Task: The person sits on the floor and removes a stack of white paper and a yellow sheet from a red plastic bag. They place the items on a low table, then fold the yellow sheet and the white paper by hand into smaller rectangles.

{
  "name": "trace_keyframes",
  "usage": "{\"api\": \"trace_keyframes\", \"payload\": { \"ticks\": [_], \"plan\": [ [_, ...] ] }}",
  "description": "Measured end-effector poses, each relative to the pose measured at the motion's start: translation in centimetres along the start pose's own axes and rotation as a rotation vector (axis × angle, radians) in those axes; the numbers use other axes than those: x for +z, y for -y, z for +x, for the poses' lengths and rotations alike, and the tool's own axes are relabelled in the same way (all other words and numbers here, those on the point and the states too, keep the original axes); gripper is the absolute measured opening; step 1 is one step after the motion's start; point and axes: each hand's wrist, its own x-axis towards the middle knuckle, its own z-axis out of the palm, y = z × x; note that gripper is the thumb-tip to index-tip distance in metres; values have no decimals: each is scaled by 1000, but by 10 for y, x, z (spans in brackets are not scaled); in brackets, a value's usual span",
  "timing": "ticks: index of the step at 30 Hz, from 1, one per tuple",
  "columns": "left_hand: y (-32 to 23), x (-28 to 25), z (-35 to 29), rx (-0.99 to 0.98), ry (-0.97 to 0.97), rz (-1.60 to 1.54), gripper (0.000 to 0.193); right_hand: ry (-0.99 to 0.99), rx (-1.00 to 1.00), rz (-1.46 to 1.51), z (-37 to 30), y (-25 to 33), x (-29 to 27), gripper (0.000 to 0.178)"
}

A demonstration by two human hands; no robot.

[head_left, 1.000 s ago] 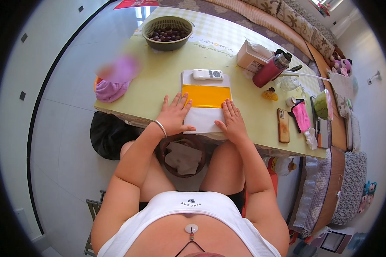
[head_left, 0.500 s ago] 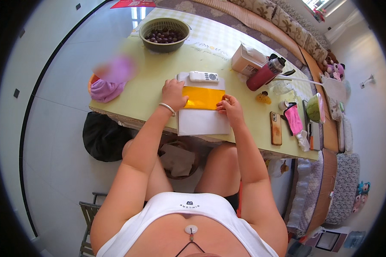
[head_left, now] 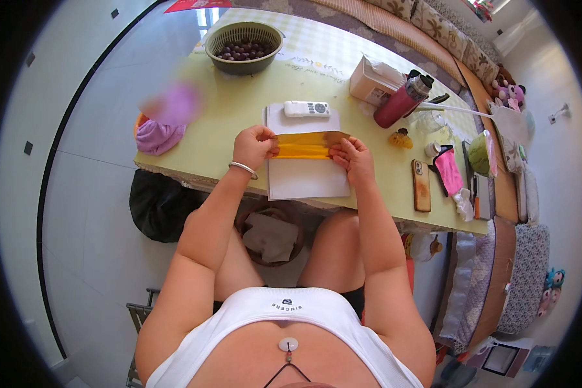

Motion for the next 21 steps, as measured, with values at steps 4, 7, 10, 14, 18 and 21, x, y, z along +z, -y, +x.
{"api": "trace_keyframes", "payload": {
  "ticks": [4, 7, 10, 14, 18, 21],
  "plan": [
    [2, -4, -1, -48, 16, 27, 8, -33, 42, 1, -5, 6, 3, 15],
    [2, -4, -3, -49, 5, 70, 10, -52, 75, -103, -10, 13, 3, 16],
    [6, -7, -3, 90, -39, 444, 17, -56, 81, -250, -14, 17, -4, 18],
    [5, -7, -7, 267, -73, 704, 22, -53, 53, -449, -14, 16, -11, 19],
    [4, -3, -9, 306, -31, 783, 19, -83, -153, -758, -4, -2, -29, 20],
    [3, -5, -11, 326, -25, 825, 17, -93, -132, -839, -6, -2, -24, 21]
  ]
}}
